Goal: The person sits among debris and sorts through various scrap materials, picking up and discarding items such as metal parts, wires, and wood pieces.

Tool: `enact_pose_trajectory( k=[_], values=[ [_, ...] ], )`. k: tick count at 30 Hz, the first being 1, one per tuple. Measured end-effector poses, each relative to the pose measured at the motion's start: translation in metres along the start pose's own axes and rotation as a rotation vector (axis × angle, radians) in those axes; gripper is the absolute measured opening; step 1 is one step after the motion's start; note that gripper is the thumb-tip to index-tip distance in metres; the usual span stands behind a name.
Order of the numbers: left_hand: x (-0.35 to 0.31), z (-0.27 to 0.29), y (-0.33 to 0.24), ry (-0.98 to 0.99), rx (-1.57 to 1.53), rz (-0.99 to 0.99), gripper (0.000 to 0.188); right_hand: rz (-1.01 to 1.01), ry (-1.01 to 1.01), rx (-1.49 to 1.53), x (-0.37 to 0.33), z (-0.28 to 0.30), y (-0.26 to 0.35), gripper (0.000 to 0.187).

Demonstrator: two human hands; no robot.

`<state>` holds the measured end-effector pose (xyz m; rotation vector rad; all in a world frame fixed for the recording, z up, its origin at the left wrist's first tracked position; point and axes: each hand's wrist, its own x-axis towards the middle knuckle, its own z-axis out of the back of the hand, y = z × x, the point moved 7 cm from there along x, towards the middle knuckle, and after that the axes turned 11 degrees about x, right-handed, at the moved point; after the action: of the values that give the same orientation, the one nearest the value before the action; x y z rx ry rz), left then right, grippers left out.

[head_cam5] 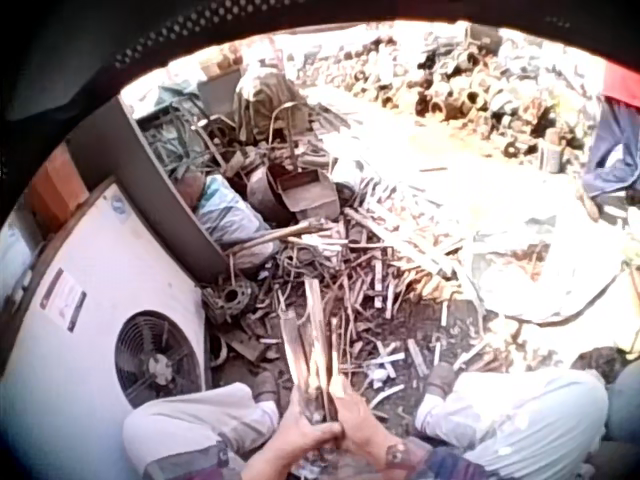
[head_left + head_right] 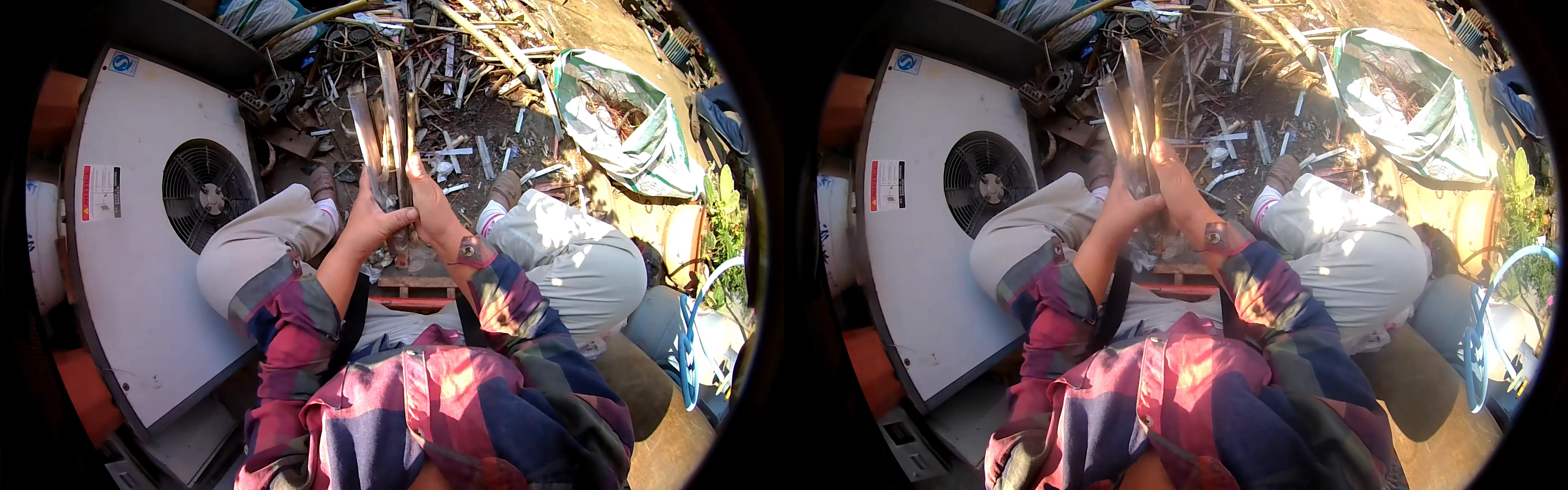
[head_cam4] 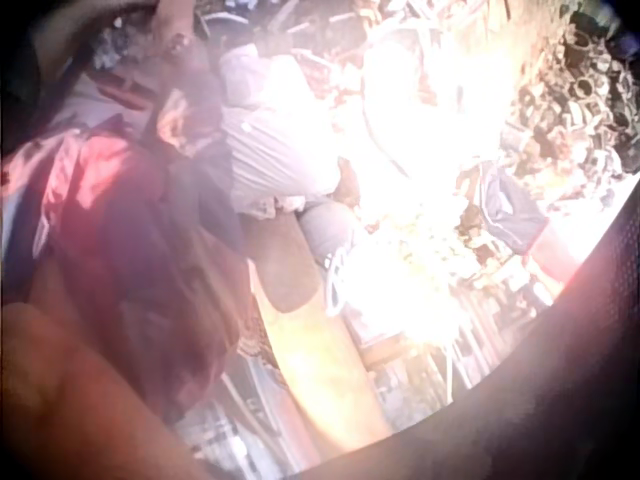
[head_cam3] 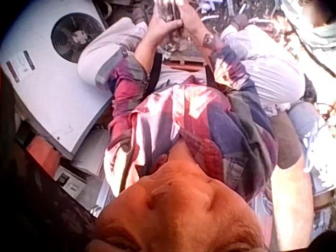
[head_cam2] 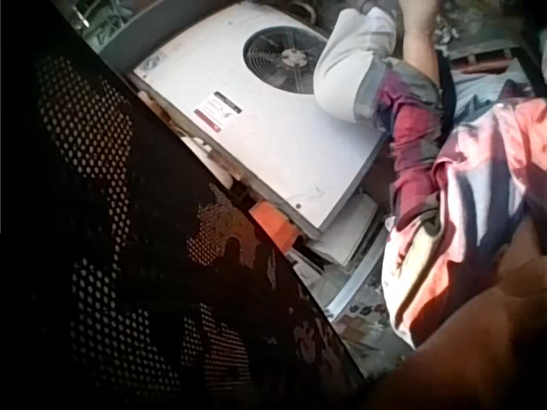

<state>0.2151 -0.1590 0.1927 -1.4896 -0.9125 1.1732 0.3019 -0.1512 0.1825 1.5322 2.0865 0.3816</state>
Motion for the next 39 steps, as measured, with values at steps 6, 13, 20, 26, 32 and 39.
enact_pose_trajectory(
  k=[6, 13, 20, 26, 32, 39],
  values=[
    [0.01, 0.022, 0.015, -0.198, 0.163, 0.08, 0.059, -0.095, 0.049, 0.173, 0.01, 0.003, -0.016, 0.048],
    [0.008, 0.042, 0.03, -0.34, 0.038, 0.069, 0.045, -0.075, -0.112, 0.092, 0.018, 0.031, -0.015, 0.044],
    [0.012, 0.057, -0.006, -0.357, -0.327, 0.029, 0.038, -0.021, -0.201, -0.12, 0.03, 0.072, 0.035, 0.046],
    [-0.021, 0.055, -0.062, -0.186, -0.514, -0.033, 0.043, 0.004, -0.001, -0.179, 0.028, 0.011, 0.052, 0.047],
    [-0.101, 0.067, -0.132, -0.128, -0.354, -0.24, 0.057, 0.031, -0.17, -0.252, 0.034, 0.045, 0.051, 0.037],
    [-0.244, 0.083, -0.18, -0.29, -0.027, -0.457, 0.071, -0.13, 0.14, -0.219, 0.081, 0.075, 0.056, 0.045]
  ],
)
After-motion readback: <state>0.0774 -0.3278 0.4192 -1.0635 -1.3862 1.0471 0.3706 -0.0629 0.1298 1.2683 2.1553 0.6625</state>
